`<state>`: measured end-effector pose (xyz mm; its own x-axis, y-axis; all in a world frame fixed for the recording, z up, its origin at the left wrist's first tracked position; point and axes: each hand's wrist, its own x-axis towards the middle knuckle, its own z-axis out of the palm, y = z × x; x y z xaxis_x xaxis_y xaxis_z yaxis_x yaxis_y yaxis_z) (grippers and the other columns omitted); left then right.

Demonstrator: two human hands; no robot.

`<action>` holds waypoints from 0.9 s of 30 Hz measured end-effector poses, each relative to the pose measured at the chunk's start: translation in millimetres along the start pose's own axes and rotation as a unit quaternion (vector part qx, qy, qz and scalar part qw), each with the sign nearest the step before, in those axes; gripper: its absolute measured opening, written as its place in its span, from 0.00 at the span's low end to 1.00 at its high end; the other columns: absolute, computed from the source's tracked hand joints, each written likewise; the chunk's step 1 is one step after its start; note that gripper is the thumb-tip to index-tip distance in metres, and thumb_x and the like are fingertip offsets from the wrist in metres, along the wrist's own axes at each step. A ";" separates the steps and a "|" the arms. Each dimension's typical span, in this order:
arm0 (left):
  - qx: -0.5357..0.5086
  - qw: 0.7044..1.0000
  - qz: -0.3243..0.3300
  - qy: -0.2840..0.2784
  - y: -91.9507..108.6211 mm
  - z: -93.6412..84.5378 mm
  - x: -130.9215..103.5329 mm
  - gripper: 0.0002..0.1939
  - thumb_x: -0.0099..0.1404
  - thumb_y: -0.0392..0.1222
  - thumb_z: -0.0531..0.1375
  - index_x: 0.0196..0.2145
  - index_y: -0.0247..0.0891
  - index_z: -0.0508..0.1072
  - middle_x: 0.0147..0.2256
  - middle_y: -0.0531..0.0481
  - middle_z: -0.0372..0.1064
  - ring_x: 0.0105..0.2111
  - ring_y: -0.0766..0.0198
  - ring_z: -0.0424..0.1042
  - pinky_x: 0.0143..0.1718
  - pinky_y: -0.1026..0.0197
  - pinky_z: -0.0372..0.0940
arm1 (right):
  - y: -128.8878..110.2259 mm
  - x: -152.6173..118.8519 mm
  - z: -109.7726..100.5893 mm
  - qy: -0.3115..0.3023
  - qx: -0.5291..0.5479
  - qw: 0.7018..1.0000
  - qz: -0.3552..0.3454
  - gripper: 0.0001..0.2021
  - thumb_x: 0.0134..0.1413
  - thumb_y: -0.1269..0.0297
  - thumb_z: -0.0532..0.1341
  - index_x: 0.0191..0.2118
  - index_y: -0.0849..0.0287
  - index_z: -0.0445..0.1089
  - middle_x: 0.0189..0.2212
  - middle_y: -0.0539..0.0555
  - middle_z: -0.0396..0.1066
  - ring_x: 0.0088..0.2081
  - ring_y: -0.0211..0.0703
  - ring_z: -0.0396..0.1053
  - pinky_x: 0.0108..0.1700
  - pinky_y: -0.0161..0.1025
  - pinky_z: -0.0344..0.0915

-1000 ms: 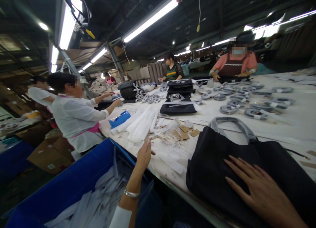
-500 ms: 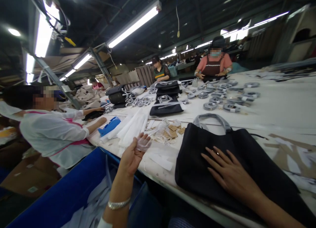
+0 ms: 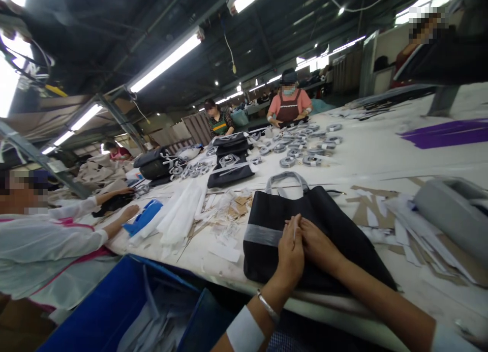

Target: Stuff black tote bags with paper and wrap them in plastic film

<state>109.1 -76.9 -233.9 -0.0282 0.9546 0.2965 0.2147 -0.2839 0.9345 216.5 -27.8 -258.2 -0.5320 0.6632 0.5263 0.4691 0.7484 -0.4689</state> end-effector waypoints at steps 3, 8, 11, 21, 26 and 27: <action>0.005 1.000 0.003 -0.012 -8.9 -4.3 3.7 0.26 0.74 0.53 0.47 0.63 0.39 0.64 0.65 0.46 0.56 0.67 0.54 0.51 0.69 0.48 0.41 | -5.7 -0.8 -20.4 0.042 0.030 0.998 0.046 0.23 0.58 0.73 0.50 0.55 0.59 0.72 0.56 0.60 0.70 0.59 0.52 0.65 0.63 0.56 0.61; 0.041 0.999 0.008 -0.033 -11.0 -0.2 7.1 0.24 0.73 0.50 0.49 0.63 0.42 0.65 0.65 0.46 0.56 0.67 0.54 0.50 0.69 0.47 0.36 | -20.7 -44.1 -92.9 0.154 -0.037 0.976 0.149 0.17 0.64 0.64 0.52 0.51 0.53 0.74 0.52 0.55 0.73 0.55 0.52 0.68 0.61 0.52 0.63; 0.056 0.997 0.026 -0.041 -14.1 4.8 5.8 0.22 0.72 0.49 0.52 0.60 0.45 0.68 0.64 0.46 0.59 0.67 0.52 0.50 0.69 0.46 0.32 | -16.4 -88.2 -120.3 0.158 -0.055 0.945 0.282 0.16 0.62 0.55 0.54 0.48 0.54 0.75 0.44 0.56 0.77 0.47 0.55 0.74 0.53 0.54 0.69; 0.074 0.995 0.013 -0.059 -20.0 -2.5 9.4 0.21 0.71 0.48 0.53 0.59 0.46 0.69 0.63 0.48 0.61 0.66 0.52 0.52 0.69 0.46 0.33 | -2.4 -100.9 -115.6 0.210 0.536 0.655 0.488 0.14 0.59 0.57 0.63 0.46 0.61 0.71 0.41 0.62 0.78 0.42 0.47 0.77 0.45 0.42 0.74; 0.065 0.996 0.012 -0.065 -23.9 -10.4 13.2 0.22 0.72 0.48 0.50 0.61 0.44 0.67 0.63 0.47 0.60 0.66 0.54 0.52 0.69 0.48 0.34 | -18.9 -67.2 -108.7 0.193 0.576 0.645 0.464 0.21 0.59 0.46 0.60 0.44 0.61 0.73 0.45 0.60 0.77 0.51 0.51 0.73 0.54 0.46 0.70; 0.068 0.996 0.012 -0.063 -24.4 -10.8 14.0 0.22 0.72 0.48 0.50 0.61 0.44 0.67 0.63 0.47 0.60 0.66 0.54 0.52 0.69 0.48 0.34 | -20.8 -61.5 -105.6 0.208 0.567 0.652 0.458 0.20 0.58 0.47 0.61 0.44 0.61 0.73 0.45 0.59 0.77 0.52 0.52 0.72 0.56 0.47 0.69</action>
<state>93.0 -57.6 -250.4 0.0989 0.9541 0.2827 0.3435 -0.2994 0.8901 314.0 -83.9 -205.9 -0.0461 0.9506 -0.3071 -0.4934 -0.2890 -0.8204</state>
